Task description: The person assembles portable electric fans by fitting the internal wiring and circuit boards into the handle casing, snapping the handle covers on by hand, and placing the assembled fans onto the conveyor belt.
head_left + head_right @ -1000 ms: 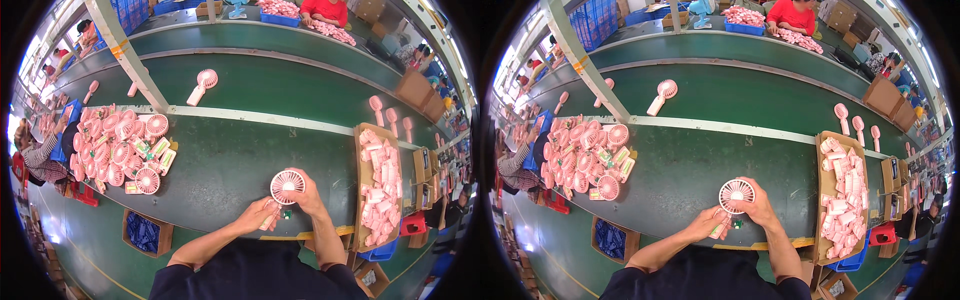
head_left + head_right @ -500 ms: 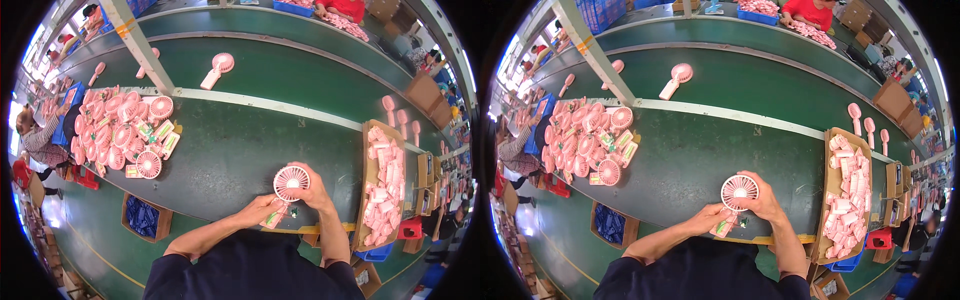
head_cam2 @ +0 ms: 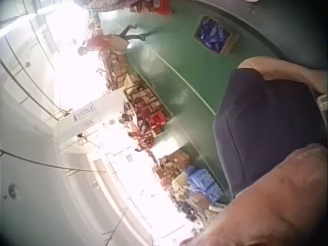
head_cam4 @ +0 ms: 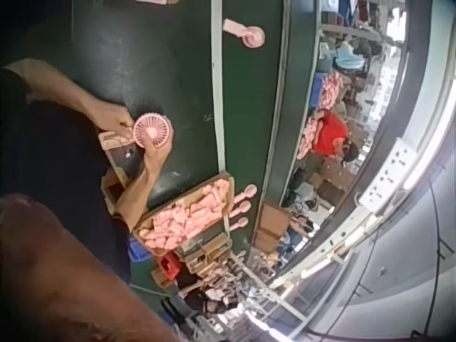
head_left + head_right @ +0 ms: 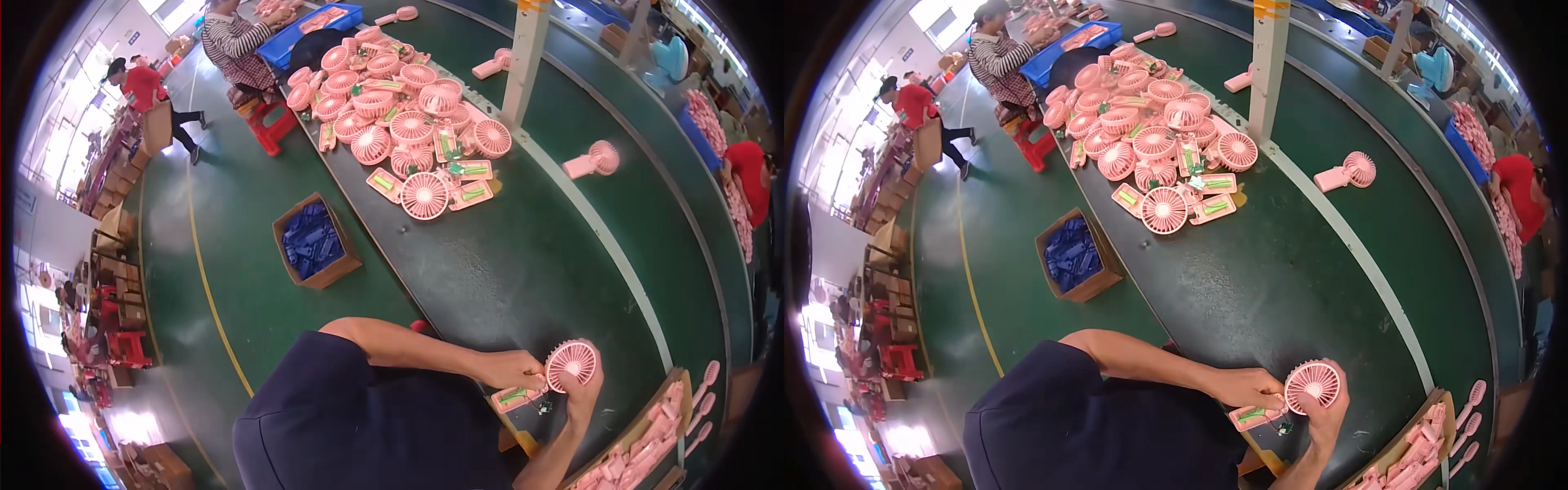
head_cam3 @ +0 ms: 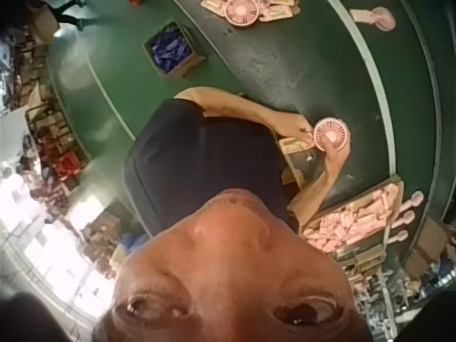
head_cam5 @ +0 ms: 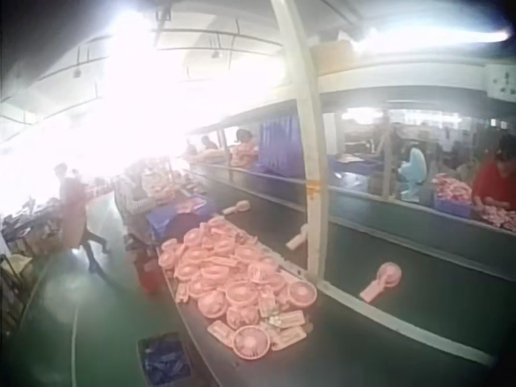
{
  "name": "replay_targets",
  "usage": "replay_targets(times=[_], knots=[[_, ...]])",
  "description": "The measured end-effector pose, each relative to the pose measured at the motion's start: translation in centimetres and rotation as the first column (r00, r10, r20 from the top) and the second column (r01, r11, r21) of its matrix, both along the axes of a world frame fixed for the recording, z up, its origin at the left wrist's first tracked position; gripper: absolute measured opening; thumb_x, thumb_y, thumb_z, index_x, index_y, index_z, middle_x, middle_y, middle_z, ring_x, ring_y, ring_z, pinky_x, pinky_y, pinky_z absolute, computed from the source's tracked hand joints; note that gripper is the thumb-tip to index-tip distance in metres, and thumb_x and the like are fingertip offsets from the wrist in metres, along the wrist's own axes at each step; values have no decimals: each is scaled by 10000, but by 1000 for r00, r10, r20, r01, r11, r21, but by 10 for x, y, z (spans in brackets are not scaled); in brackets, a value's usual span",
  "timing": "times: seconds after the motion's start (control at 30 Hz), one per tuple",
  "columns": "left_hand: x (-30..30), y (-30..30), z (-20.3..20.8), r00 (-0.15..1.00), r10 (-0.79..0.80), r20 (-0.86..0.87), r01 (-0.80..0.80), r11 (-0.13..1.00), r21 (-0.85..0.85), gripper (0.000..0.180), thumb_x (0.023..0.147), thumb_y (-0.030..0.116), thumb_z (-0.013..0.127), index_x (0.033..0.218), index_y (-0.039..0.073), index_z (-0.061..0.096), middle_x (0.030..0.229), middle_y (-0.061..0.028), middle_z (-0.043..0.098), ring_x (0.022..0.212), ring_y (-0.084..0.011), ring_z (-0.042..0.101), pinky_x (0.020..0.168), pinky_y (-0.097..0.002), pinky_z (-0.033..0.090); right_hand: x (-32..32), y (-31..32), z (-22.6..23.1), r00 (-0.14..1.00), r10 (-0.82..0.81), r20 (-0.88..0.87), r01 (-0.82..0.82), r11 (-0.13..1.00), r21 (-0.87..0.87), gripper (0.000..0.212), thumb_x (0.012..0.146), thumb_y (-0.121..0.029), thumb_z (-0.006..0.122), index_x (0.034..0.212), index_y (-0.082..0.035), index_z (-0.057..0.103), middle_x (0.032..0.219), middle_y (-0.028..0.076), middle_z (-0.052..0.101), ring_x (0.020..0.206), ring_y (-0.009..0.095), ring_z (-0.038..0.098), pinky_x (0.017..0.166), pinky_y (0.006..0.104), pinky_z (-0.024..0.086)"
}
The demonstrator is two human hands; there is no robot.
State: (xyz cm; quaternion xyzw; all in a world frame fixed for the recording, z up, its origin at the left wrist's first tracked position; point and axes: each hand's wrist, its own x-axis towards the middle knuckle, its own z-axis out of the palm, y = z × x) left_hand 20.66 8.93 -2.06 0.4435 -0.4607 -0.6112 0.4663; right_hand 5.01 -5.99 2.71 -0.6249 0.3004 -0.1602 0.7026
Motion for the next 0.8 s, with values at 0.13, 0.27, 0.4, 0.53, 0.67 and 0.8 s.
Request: replay_targets(times=[0.13,0.27,0.4,0.53,0.67,0.8], knots=[[1,7,11,998,38,-43,-36,998,44,280,1028,238,603,1041,-23,704,908,-30,728,821,-94,631,740,-317,526,-1,11,6,997,-67,-32,66,997,-27,780,724,-197,786,1407,50,501,1202,122,648,1110,209,643,1020,338,491],[31,-3,33,852,336,-401,-206,920,334,182,979,74,576,1048,-24,712,985,-117,741,905,-205,716,813,-334,580,21,11,-6,977,-210,45,208,978,29,599,1014,-270,622,1496,19,417,1327,140,624,1104,213,656,919,323,546],[48,-12,34,644,492,-585,-276,863,422,336,1051,287,561,1153,-27,622,1040,-173,710,949,-268,720,852,-391,604,7,20,-20,942,-308,132,317,947,-46,470,956,1,659,1407,-2,525,1159,96,670,931,144,674,749,270,560],[51,-23,31,642,480,-598,-148,843,517,365,1062,330,556,1187,-7,620,1047,-151,719,950,-253,723,861,-390,613,-7,39,-12,934,-356,26,329,832,-447,372,861,41,755,1219,10,656,1026,106,700,825,128,694,684,251,566],[32,-22,27,648,474,-597,-76,819,568,370,1064,335,551,1176,-8,635,1047,-155,727,927,-252,730,848,-388,617,-18,44,-14,949,-301,95,259,568,-782,393,803,29,807,1168,7,664,956,116,698,691,174,692,572,276,561],[16,-17,27,657,429,-620,-21,832,554,369,1065,334,548,1177,-5,640,1044,-156,730,916,-248,732,850,-390,616,-13,44,-17,947,-294,131,213,264,-941,380,739,7,832,1090,-27,689,928,105,694,647,217,677,535,314,538]])
